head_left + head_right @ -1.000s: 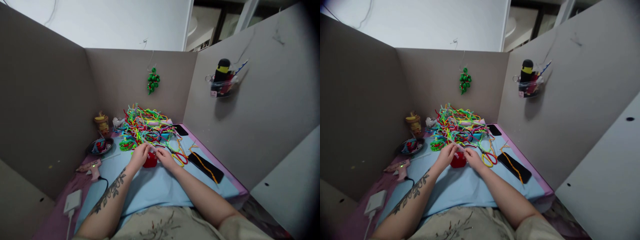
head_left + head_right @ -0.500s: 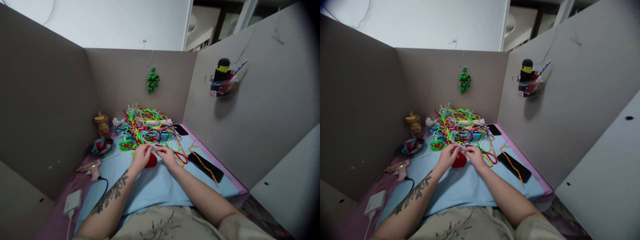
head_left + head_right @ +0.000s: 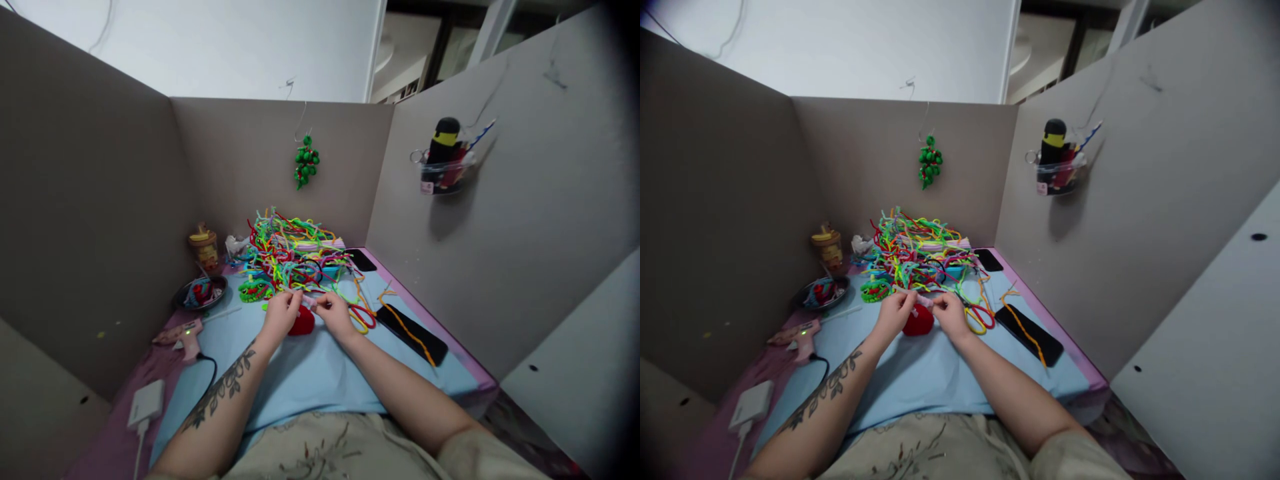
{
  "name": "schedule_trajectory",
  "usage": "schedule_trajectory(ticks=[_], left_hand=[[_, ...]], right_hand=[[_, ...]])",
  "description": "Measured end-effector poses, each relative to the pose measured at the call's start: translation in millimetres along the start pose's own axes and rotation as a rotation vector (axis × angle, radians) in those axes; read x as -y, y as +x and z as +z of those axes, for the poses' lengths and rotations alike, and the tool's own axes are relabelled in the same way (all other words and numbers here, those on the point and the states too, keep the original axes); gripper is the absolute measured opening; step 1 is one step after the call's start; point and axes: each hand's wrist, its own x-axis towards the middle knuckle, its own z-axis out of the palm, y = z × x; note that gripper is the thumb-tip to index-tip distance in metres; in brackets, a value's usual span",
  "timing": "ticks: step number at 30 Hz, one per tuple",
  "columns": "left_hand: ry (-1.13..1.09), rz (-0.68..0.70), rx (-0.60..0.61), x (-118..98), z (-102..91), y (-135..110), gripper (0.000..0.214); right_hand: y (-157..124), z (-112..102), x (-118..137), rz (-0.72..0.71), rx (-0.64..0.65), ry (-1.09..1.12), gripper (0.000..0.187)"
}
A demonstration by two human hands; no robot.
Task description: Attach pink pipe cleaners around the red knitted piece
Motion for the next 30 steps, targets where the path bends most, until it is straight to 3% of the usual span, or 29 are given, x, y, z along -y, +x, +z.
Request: schedule_trajectory(ticks=[3, 7, 10, 19, 30], left_hand=[[-0.028, 0.0, 0.002, 2, 1.8, 2, 0.035], [-0.047, 0.058, -0.04, 9, 1.3, 6, 0.027], [-0.055, 0.064, -0.072, 14, -0.6, 9, 0.025], [-0.088, 0.036, -0.056, 20, 0.7, 10, 0.024], [0.017, 0.03, -0.065, 13, -5.6, 6, 0.024]], right_hand=[[1, 1, -1, 0.026, 0.054, 0.028, 0.009], [2, 2, -3, 0.067, 0.253, 0.121, 0.015], [2, 2, -3, 0.057, 0.312, 0.085, 0.023], [1, 0, -2, 0.152, 0.253, 0.054, 0.029], [2, -1, -2, 0.131, 0.186, 0.063, 0.022]])
